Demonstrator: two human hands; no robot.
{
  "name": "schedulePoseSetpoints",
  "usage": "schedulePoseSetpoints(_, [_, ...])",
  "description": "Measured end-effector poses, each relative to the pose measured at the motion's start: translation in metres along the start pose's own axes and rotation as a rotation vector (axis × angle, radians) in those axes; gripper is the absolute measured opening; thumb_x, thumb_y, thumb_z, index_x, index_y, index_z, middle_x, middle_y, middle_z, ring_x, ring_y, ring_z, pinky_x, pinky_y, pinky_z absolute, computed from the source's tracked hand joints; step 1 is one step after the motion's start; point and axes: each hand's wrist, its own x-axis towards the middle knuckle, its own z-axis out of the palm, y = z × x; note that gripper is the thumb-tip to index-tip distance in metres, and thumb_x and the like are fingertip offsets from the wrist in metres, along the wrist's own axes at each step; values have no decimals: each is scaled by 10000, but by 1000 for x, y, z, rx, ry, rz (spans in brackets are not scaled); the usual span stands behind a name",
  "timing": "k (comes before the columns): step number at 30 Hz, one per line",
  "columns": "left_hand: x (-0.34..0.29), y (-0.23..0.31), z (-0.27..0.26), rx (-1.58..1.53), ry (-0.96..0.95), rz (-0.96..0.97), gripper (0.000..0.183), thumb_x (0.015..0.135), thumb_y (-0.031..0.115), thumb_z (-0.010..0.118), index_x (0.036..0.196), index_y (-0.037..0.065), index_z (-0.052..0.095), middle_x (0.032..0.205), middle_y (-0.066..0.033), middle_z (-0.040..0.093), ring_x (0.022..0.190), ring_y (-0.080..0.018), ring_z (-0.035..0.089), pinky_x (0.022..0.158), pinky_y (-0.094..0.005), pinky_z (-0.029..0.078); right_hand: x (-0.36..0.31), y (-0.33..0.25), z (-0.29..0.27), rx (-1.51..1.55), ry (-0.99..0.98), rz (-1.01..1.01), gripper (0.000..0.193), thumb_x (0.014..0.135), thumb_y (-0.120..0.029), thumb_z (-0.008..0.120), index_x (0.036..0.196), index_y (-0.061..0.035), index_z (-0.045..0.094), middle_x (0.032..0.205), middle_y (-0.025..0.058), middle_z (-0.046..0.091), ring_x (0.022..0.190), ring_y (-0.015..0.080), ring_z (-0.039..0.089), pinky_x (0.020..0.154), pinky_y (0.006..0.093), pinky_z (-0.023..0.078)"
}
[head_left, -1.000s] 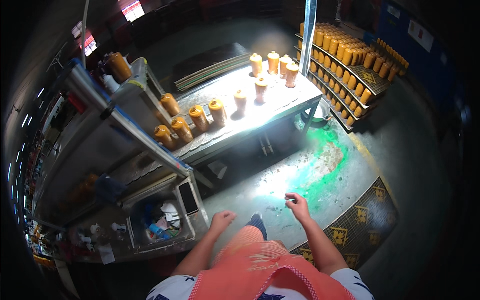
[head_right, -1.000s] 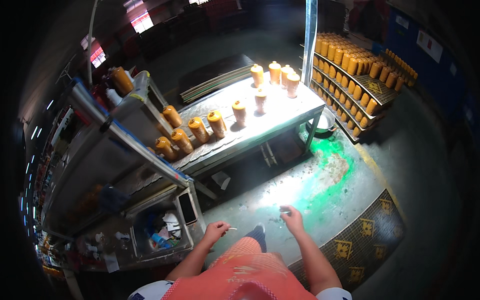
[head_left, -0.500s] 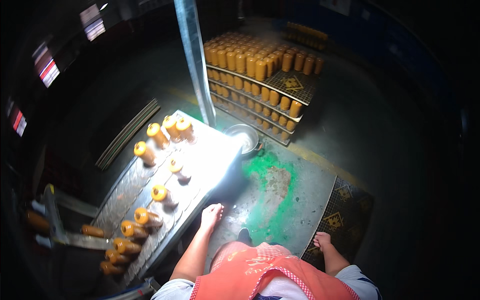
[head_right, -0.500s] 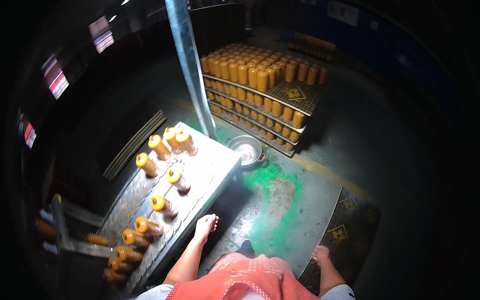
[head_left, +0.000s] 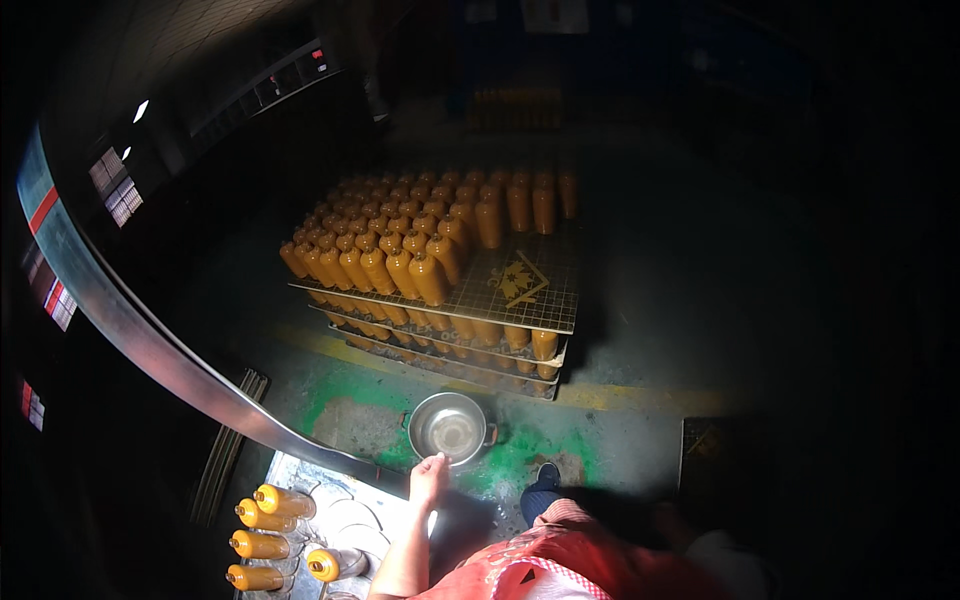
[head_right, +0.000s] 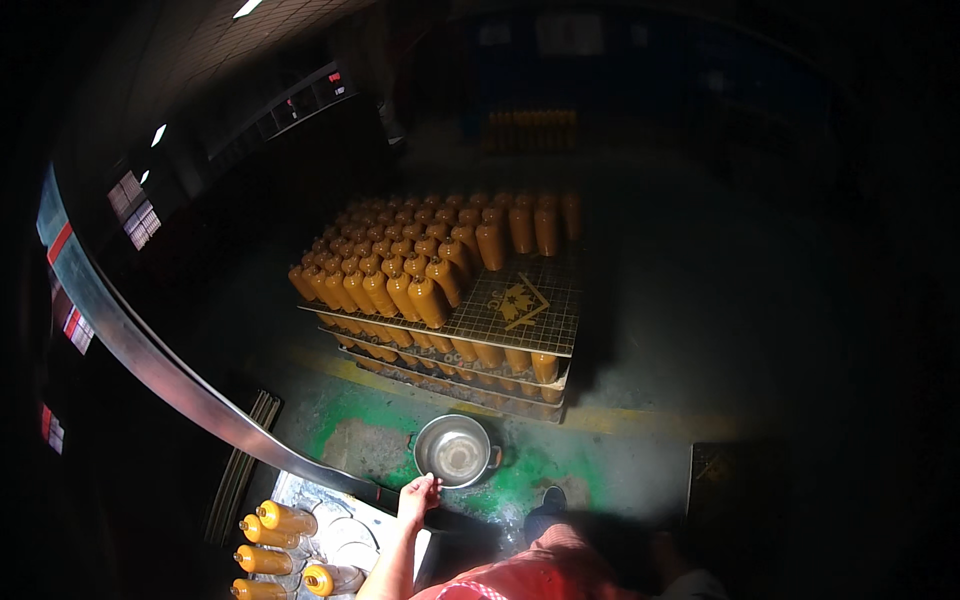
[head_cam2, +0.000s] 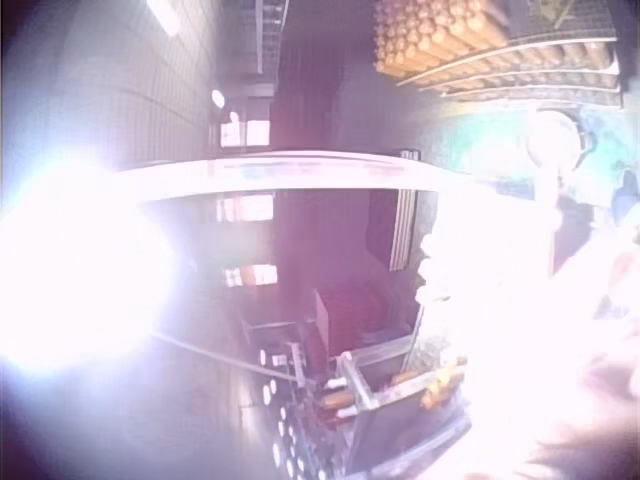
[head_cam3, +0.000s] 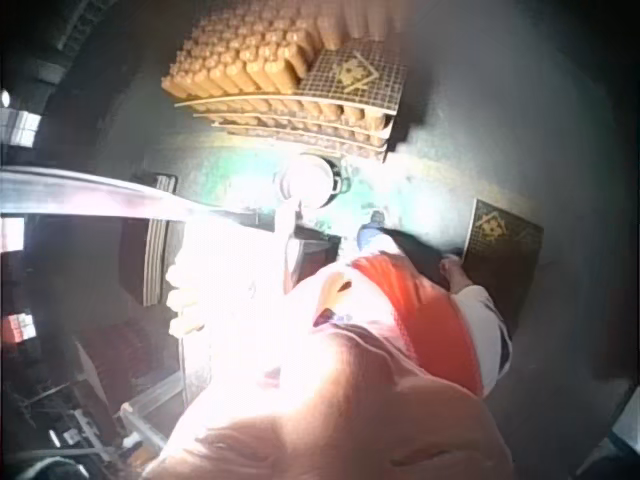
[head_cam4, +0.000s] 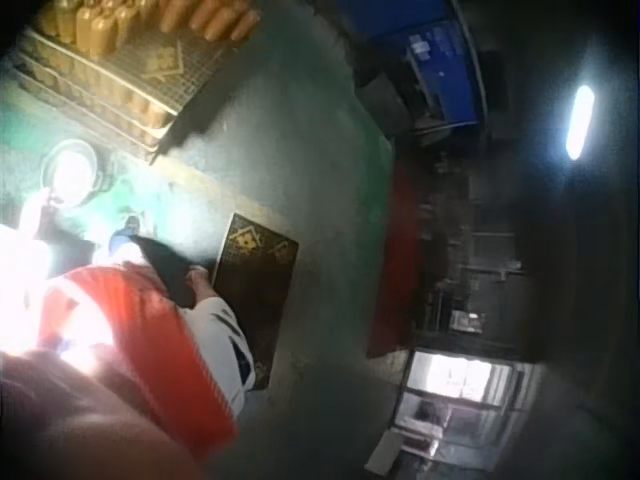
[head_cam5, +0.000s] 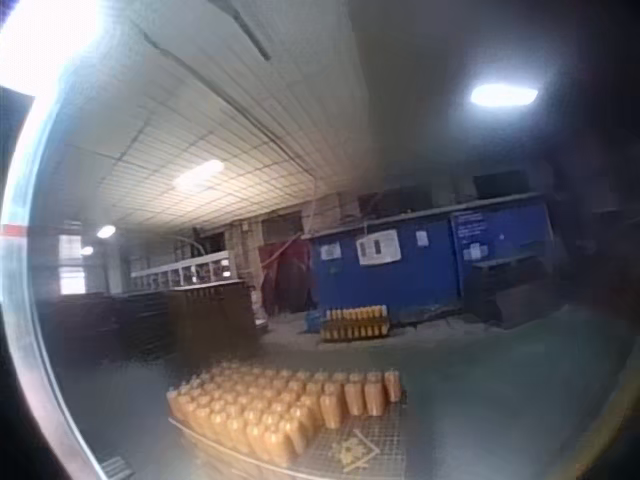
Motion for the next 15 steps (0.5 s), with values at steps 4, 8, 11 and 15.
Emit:
schedulePoseSetpoints(4, [82, 32, 22, 207, 140, 90, 254, 986, 335, 631, 975, 93, 709, 770, 32, 653, 638, -86, 571, 576, -250, 470, 253, -50, -109, 1483, 170, 368, 224, 856, -74, 670, 1079, -92, 679, 831, 17, 613, 662, 143, 597, 569, 304, 500])
schedulePoseSetpoints(8, [167, 114, 98, 380, 78, 166, 259, 976, 273, 645, 1147, 93, 716, 987, -14, 710, 821, -93, 630, 735, -244, 502, 440, -150, -303, 1325, 326, 34, 269, 896, -8, 620, 1137, -104, 691, 829, -5, 640, 668, 91, 572, 555, 245, 451])
schedulePoseSetpoints(11, [254, 166, 141, 649, 32, 556, 342, 940, 271, 673, 1234, 96, 684, 1202, -113, 684, 1031, -230, 668, 915, -345, 515, 523, -230, -403, 978, 573, -135, 377, 880, -31, 678, 1246, -115, 654, 1028, 43, 654, 882, 154, 628, 711, 276, 529])
schedulePoseSetpoints(15, [379, 246, 235, 890, 42, 876, 434, 900, 265, 700, 1312, 146, 636, 1433, -186, 519, 1321, -376, 458, 1125, -416, 356, 595, -272, -507, 868, 607, -192, 475, 867, -83, 722, 1324, -148, 611, 1395, 105, 495, 1225, 268, 548, 934, 344, 514])
